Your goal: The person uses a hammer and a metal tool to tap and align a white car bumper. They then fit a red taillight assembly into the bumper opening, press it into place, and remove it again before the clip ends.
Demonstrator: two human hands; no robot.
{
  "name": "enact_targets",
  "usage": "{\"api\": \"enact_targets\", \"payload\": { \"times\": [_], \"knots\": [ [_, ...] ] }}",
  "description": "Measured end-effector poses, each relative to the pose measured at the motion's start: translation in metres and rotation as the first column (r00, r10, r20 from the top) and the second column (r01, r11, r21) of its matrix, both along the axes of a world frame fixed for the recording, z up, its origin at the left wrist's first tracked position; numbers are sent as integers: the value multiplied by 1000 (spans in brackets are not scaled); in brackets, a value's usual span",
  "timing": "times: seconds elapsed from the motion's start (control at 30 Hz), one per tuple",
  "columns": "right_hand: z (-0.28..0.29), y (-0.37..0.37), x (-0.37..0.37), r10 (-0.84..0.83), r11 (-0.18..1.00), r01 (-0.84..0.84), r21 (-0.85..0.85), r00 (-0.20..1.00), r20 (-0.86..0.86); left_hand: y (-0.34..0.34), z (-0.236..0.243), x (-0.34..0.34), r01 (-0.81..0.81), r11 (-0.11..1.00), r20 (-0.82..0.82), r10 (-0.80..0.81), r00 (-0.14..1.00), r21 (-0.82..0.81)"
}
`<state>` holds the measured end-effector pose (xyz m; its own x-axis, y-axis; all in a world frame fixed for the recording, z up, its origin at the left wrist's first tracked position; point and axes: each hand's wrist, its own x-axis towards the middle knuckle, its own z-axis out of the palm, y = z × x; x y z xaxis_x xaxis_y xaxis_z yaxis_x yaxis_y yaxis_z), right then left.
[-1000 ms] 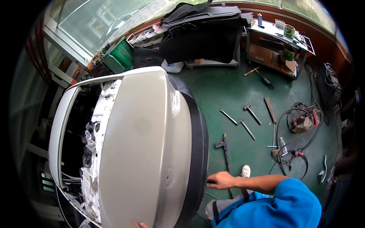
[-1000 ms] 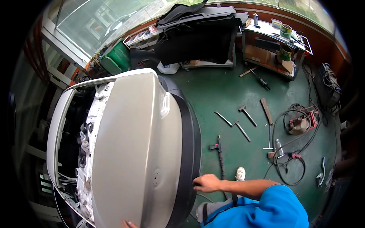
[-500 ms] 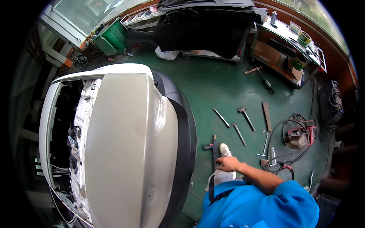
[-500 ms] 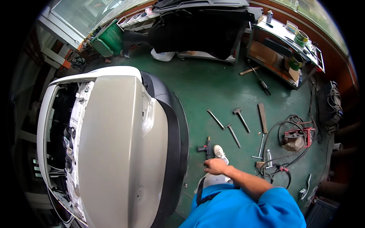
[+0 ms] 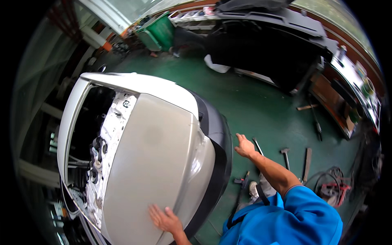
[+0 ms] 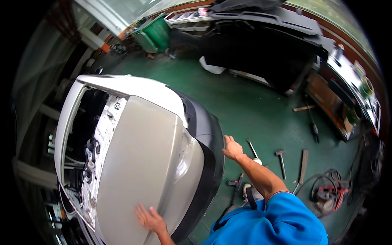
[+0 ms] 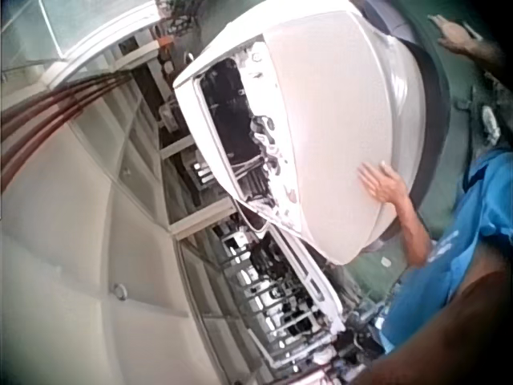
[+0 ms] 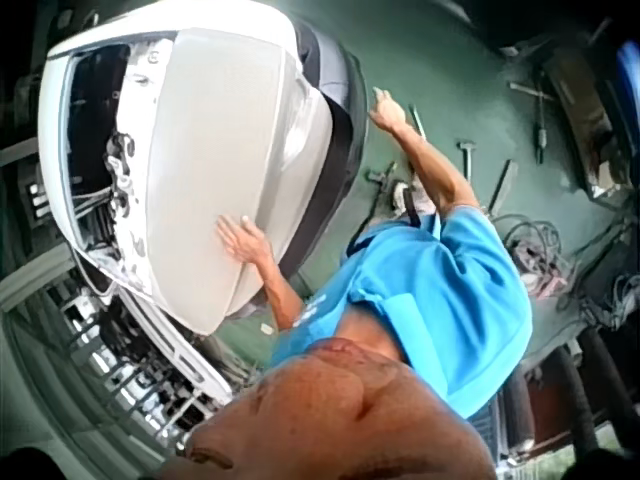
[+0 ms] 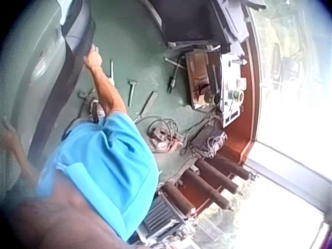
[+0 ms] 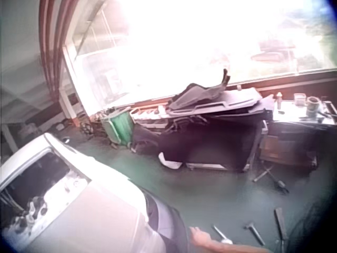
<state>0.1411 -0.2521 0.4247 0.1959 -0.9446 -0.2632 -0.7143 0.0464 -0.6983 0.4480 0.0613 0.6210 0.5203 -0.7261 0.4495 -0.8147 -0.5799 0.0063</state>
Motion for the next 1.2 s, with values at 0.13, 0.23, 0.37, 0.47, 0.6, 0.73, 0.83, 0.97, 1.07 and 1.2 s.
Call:
{"api": "enact_targets", "payload": {
  "times": [0.13, 0.23, 0.37, 0.47, 0.6, 0.73, 0.83, 0.97, 1.07, 1.2],
  "knots": [
    [-24, -62, 14, 44, 995, -48, 90, 998, 49, -90, 27, -44, 68, 979, -41, -61, 997, 194],
    [-50, -96, 19, 149, 986, -154, 59, 986, 70, -128, 38, -55, 9, 969, -94, 15, 995, 246],
    [-76, -124, 31, 257, 935, -258, 242, 966, 38, -144, 36, -53, -25, 969, -95, 50, 994, 247],
    [-82, -123, 35, 327, 922, -324, 212, 945, 22, -139, 30, -49, -12, 975, -112, 38, 993, 221],
    [-74, -121, 13, 456, 826, -548, 136, 789, 412, -121, 41, -52, -73, 962, -103, 103, 989, 262],
    [-30, -140, -31, 324, 770, -563, 300, 749, 578, -130, 51, -48, -48, 972, -62, 64, 996, 230],
    [-1, -163, -47, 293, 807, -522, 276, 760, 580, -118, 36, -55, -85, 986, -71, 95, 993, 140],
    [19, -215, -50, 353, 821, -537, 193, 744, 567, -111, 16, -74, -239, 970, -42, 237, 971, -48],
    [36, -231, -34, 483, 799, -602, 10, 650, 587, -113, 12, -76, -276, 951, -23, 276, 961, -139],
    [49, -257, -36, 461, 830, -558, 19, 704, 540, -111, 17, -77, -268, 948, -7, 271, 963, -172]
  ]
}}
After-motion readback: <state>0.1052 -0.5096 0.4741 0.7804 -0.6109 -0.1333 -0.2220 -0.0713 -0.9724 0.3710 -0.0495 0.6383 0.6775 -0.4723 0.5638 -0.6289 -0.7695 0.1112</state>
